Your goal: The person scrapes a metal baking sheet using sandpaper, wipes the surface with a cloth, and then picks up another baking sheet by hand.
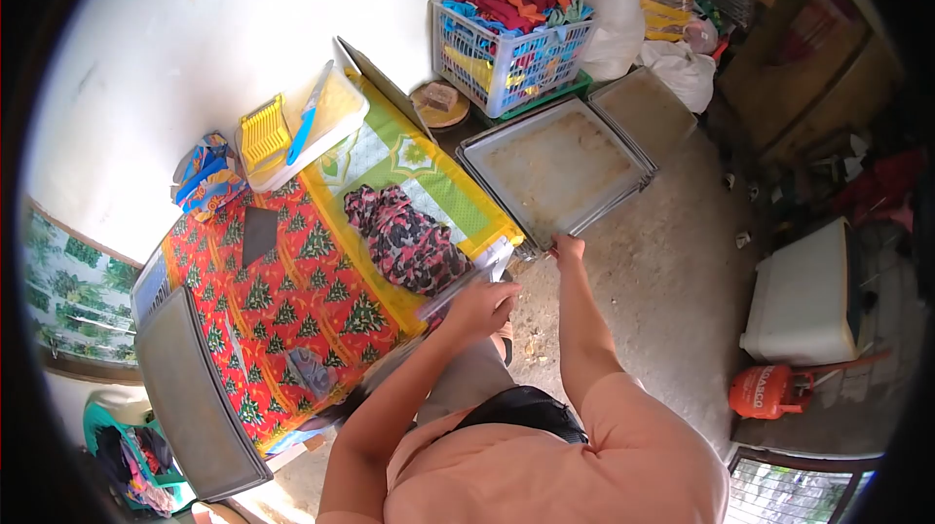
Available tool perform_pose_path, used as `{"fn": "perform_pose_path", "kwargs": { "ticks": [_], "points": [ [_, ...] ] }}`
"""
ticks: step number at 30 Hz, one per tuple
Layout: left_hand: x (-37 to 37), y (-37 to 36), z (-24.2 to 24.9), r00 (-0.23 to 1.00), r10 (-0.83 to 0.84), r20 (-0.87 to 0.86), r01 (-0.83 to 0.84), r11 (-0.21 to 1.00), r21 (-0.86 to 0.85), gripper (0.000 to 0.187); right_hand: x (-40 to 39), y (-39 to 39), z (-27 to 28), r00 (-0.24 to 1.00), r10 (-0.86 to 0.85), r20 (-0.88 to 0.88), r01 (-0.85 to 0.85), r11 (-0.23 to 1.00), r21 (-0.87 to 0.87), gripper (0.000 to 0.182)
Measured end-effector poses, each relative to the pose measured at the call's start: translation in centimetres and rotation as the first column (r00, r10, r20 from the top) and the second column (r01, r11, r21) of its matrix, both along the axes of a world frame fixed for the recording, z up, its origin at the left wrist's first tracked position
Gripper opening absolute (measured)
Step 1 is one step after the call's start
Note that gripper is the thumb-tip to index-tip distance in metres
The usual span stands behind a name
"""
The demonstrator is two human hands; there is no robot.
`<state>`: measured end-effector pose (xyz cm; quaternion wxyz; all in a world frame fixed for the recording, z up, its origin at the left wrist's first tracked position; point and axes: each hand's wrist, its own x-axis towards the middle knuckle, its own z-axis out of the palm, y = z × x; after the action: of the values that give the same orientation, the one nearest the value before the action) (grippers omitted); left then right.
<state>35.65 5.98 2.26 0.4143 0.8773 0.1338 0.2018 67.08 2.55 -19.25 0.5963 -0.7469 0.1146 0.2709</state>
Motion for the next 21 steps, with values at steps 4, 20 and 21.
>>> {"fn": "perform_pose_path", "kwargs": {
  "ticks": [4,20,21],
  "points": [
    [0.1,0.1,-0.2,0.997,-0.052,-0.048,0.048,0.995,-0.082,0.023,-1.9,-2.1,8.4,0.988,0.040,-0.152,0.024,0.919,0.393,0.017],
    [-2.3,-0.3,0.7,0.998,-0.028,-0.062,0.018,0.989,-0.149,0.025,-6.3,-4.8,23.7,0.739,-0.101,0.666,-0.246,0.880,0.406,0.005],
    [-2.4,-0.3,0.7,0.998,-0.021,-0.066,0.010,0.986,-0.166,0.024,-7.0,-4.6,24.5,0.695,-0.097,0.713,-0.263,0.888,0.378,0.006]
  ]
}}
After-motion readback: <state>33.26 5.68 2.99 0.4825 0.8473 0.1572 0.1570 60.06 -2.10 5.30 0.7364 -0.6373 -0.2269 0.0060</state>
